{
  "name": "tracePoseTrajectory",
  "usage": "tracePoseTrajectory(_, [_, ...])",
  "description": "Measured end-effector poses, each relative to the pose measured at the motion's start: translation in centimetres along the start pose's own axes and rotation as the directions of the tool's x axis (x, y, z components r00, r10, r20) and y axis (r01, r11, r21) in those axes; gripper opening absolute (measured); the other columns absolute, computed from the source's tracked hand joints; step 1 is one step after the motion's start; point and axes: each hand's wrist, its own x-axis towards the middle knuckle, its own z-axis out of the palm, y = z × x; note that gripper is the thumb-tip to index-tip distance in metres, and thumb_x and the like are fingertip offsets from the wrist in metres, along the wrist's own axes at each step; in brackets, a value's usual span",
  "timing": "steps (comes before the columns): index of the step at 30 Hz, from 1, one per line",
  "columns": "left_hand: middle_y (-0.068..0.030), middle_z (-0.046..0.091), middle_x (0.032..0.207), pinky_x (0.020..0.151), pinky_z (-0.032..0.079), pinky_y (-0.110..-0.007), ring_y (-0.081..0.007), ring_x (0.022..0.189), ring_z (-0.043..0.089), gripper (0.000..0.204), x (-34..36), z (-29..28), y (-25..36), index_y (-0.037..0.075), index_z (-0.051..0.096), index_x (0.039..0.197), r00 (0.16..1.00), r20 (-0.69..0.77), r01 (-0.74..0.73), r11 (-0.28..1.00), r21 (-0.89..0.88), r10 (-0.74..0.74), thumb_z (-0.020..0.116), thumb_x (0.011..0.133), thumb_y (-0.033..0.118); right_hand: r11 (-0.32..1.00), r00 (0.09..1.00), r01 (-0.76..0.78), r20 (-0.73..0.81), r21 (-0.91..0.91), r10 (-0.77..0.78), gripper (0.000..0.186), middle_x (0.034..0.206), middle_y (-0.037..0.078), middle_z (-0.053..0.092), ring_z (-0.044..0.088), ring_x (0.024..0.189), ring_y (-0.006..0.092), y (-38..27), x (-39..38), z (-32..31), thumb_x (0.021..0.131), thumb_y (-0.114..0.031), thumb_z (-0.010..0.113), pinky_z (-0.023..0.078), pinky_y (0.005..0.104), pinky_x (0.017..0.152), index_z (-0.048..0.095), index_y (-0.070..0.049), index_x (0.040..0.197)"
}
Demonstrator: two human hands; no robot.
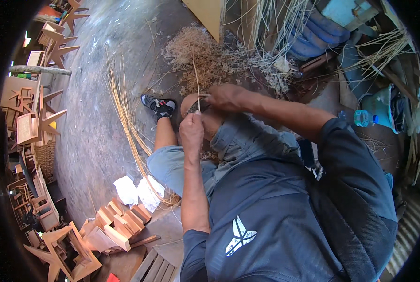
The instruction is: Prepare and clean long natural fiber strands for weaving or furniture construction.
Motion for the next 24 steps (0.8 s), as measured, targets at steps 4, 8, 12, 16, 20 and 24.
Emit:
tracePoseTrajectory(4, [-0.0273,0.052,0.071,0.061,0.042,-0.045,-0.0451,0.071,0.052,0.034,0.0,0.5,-1.2,-0.004,0.054,0.074,0.998,-0.054,-0.044,0.999,-0.029,0.042,0.045,0.088,0.026,0.997,0.999,0.011,-0.047,-0.072,-0.014,0.026,0.069,0.016,0.059,0.06,0.065,0.036,-3.0,-0.9,1.6,0.088,-0.029,0.048,0.048,0.0406,0.053,0.049,-0.003,0.086])
tracePoseTrajectory(8, [-0.0165,0.047,0.06,0.054,0.038,-0.038,-0.0278,0.056,0.044,0.03,-5.1,-1.7,-3.6,-0.003,0.05,0.07,0.995,0.045,0.099,0.986,-0.134,-0.094,0.047,0.087,0.022,0.986,0.978,0.14,-0.145,-0.088,-0.152,0.027,0.066,0.015,0.058,0.06,0.06,0.0344,-1.6,-0.1,2.6,0.088,-0.03,0.048,0.047,0.0398,0.048,0.048,-0.003,0.086])
tracePoseTrajectory(12, [-0.0018,0.045,0.055,0.044,0.032,-0.027,-0.0104,0.048,0.038,0.028,-15.6,-5.3,-7.4,0.003,0.049,0.066,0.957,0.061,0.288,0.919,-0.267,-0.282,0.049,0.089,0.02,0.996,0.996,0.041,-0.075,-0.075,-0.047,0.031,0.075,0.019,0.06,0.061,0.065,0.0355,-1.9,0.4,1.0,0.088,-0.031,0.048,0.047,0.0427,0.053,0.046,-0.001,0.096])
tracePoseTrajectory(16, [0.0039,0.041,0.055,0.038,0.026,-0.02,-0.0034,0.043,0.035,0.024,-17.5,-6.6,-6.7,0.007,0.05,0.071,0.915,0.034,0.326,0.687,-0.65,-0.402,0.05,0.09,0.023,0.988,0.991,-0.132,-0.015,0.082,0.133,0.035,0.084,0.024,0.06,0.059,0.085,0.0387,-2.4,0.8,0.0,0.089,-0.035,0.046,0.045,0.0447,0.072,0.055,-0.003,0.096])
tracePoseTrajectory(20, [0.0047,0.04,0.058,0.041,0.028,-0.019,-0.0031,0.047,0.035,0.025,-10.6,-5.3,-3.4,0.007,0.049,0.072,0.938,-0.003,0.289,0.785,-0.548,-0.347,0.049,0.091,0.025,0.941,0.983,-0.154,-0.046,0.301,0.176,0.031,0.08,0.026,0.058,0.059,0.084,0.0362,-2.8,0.0,-2.4,0.089,-0.03,0.045,0.047,0.0428,0.07,0.057,-0.002,0.096])
tracePoseTrajectory(24, [0.0023,0.042,0.056,0.045,0.03,-0.023,-0.0056,0.05,0.036,0.03,-3.5,-1.5,-3.6,0.004,0.051,0.068,0.983,0.031,0.175,0.873,-0.456,-0.181,0.048,0.089,0.024,0.983,0.982,0.139,-0.11,-0.117,-0.152,0.026,0.072,0.022,0.056,0.061,0.076,0.0333,-2.1,-0.7,0.7,0.089,-0.027,0.044,0.049,0.0424,0.063,0.057,-0.004,0.092])
